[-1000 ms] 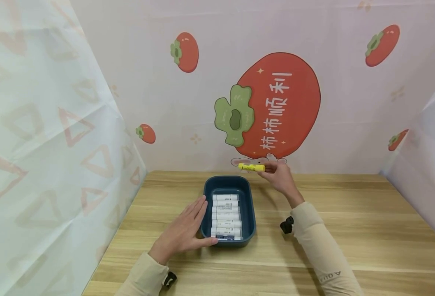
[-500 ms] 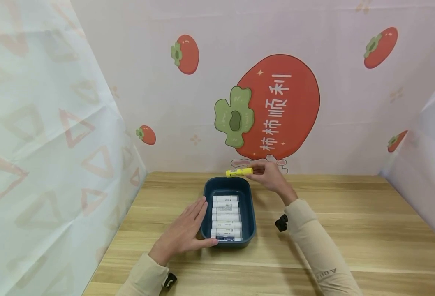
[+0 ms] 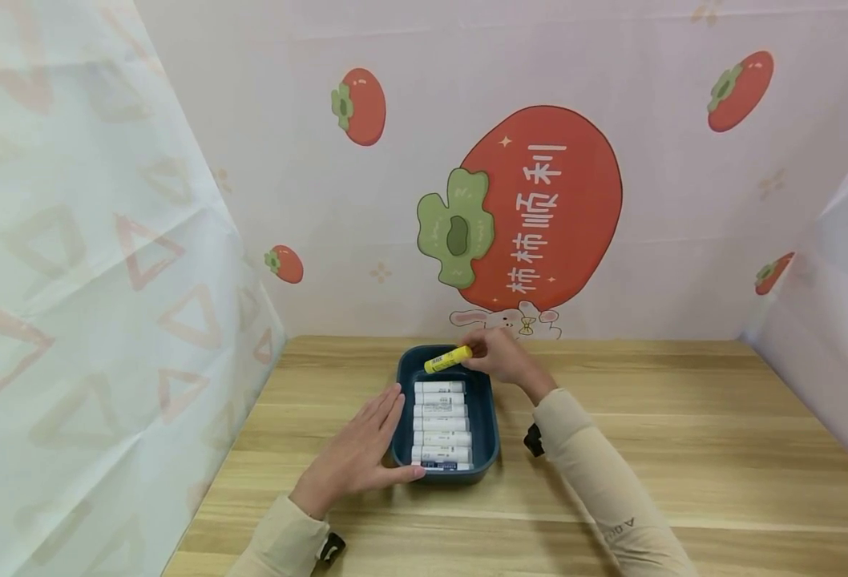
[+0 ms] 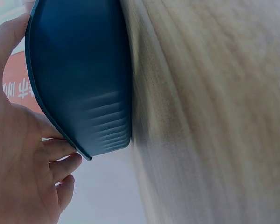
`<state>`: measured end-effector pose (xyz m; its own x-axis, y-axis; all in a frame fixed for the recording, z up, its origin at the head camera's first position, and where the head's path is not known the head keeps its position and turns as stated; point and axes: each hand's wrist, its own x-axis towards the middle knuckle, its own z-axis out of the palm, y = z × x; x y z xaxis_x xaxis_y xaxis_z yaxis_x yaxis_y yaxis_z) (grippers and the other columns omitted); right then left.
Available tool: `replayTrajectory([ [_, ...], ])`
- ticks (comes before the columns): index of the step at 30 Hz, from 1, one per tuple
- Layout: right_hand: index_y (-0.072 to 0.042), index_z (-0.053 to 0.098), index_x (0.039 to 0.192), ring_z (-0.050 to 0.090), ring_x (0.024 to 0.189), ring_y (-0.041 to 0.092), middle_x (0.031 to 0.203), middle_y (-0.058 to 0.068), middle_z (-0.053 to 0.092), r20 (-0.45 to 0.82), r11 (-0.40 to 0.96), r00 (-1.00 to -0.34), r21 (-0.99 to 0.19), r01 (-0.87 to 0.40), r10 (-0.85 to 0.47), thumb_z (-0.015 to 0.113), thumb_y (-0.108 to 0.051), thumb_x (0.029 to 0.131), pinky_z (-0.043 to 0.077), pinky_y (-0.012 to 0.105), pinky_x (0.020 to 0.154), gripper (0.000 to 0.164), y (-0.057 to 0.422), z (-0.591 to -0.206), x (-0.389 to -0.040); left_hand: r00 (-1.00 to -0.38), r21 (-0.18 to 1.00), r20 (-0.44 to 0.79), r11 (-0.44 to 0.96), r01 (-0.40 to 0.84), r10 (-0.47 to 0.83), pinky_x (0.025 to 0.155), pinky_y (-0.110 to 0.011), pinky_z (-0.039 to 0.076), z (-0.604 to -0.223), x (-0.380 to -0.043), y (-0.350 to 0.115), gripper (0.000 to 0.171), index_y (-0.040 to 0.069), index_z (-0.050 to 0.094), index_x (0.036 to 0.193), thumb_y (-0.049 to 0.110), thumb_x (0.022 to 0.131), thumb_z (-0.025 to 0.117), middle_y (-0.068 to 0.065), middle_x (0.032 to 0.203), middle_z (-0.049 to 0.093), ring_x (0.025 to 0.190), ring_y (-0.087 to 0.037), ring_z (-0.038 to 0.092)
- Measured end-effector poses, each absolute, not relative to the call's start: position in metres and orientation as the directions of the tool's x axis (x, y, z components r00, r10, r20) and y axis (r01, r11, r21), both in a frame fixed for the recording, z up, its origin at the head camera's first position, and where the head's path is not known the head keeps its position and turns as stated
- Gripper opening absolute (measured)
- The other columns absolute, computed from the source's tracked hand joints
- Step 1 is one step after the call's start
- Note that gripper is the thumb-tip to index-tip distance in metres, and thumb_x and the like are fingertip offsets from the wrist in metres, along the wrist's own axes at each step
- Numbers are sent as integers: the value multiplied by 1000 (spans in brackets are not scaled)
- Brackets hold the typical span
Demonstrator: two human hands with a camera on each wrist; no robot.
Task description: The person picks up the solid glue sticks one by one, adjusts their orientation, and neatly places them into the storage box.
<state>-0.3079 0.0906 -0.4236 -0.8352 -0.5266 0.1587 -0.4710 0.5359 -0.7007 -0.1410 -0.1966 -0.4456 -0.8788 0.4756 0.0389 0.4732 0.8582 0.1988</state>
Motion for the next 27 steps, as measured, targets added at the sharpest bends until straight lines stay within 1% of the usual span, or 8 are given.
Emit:
replayTrajectory([
  [4, -5, 74, 126, 71, 98, 19, 119, 10, 75, 145, 572, -833, -664, -482, -534, 78, -9, 95, 65, 37, 93, 31, 84, -429, -307, -876, 200, 42, 855, 479, 481, 133, -53, 26, -447, -141, -197, 118, 0, 20, 168, 84, 91, 53, -16, 178, 14, 166, -31, 17],
  [7, -6, 75, 124, 71, 96, 18, 118, 9, 76, 151, 584, -819, -631, -511, -554, 78, -9, 95, 65, 36, 92, 30, 80, -432, -307, -877, 197, 37, 857, 476, 478, 133, -52, 25, -447, -141, -197, 119, 1, 17, 168, 84, 91, 52, -15, 179, 12, 167, -29, 16],
  [12, -5, 75, 124, 70, 95, 17, 116, 9, 76, 142, 565, -784, -616, -548, -605, 77, -7, 96, 64, 36, 94, 28, 74, -433, -308, -876, 190, 41, 857, 479, 480, 133, -51, 25, -447, -141, -197, 119, 2, 17, 168, 85, 91, 52, -14, 179, 11, 167, -28, 15],
  [18, -2, 75, 125, 67, 93, 17, 117, 11, 76, 108, 587, -770, -583, -561, -629, 76, -5, 97, 64, 35, 94, 28, 70, -431, -309, -873, 199, 45, 852, 483, 485, 133, -52, 25, -448, -142, -197, 119, 1, 16, 168, 84, 91, 52, -14, 179, 10, 167, -28, 14],
  [21, -2, 75, 124, 65, 90, 17, 114, 10, 75, 88, 616, -759, -527, -585, -645, 75, -5, 97, 63, 32, 88, 28, 68, -428, -309, -874, 203, 44, 853, 481, 483, 133, -52, 25, -448, -143, -197, 119, 1, 16, 168, 84, 91, 52, -14, 179, 10, 167, -28, 14],
  [23, -2, 76, 124, 62, 89, 18, 112, 9, 75, 71, 640, -755, -484, -598, -652, 75, -4, 96, 61, 32, 85, 28, 66, -427, -309, -875, 203, 45, 853, 480, 482, 133, -52, 25, -448, -143, -197, 118, 1, 16, 168, 84, 91, 52, -14, 179, 10, 167, -28, 14],
  [25, -4, 76, 125, 60, 90, 20, 112, 8, 75, 50, 661, -753, -442, -606, -656, 75, -4, 96, 58, 33, 85, 28, 65, -426, -309, -875, 202, 41, 854, 480, 482, 133, -52, 25, -447, -143, -197, 119, 1, 16, 168, 84, 91, 52, -14, 179, 10, 167, -28, 14],
  [27, -5, 76, 126, 59, 93, 21, 114, 7, 75, 26, 681, -751, -402, -613, -660, 75, -4, 96, 58, 34, 88, 30, 63, -426, -309, -875, 204, 40, 854, 479, 482, 133, -52, 25, -447, -142, -197, 119, 1, 17, 168, 84, 91, 52, -14, 179, 11, 167, -28, 15],
])
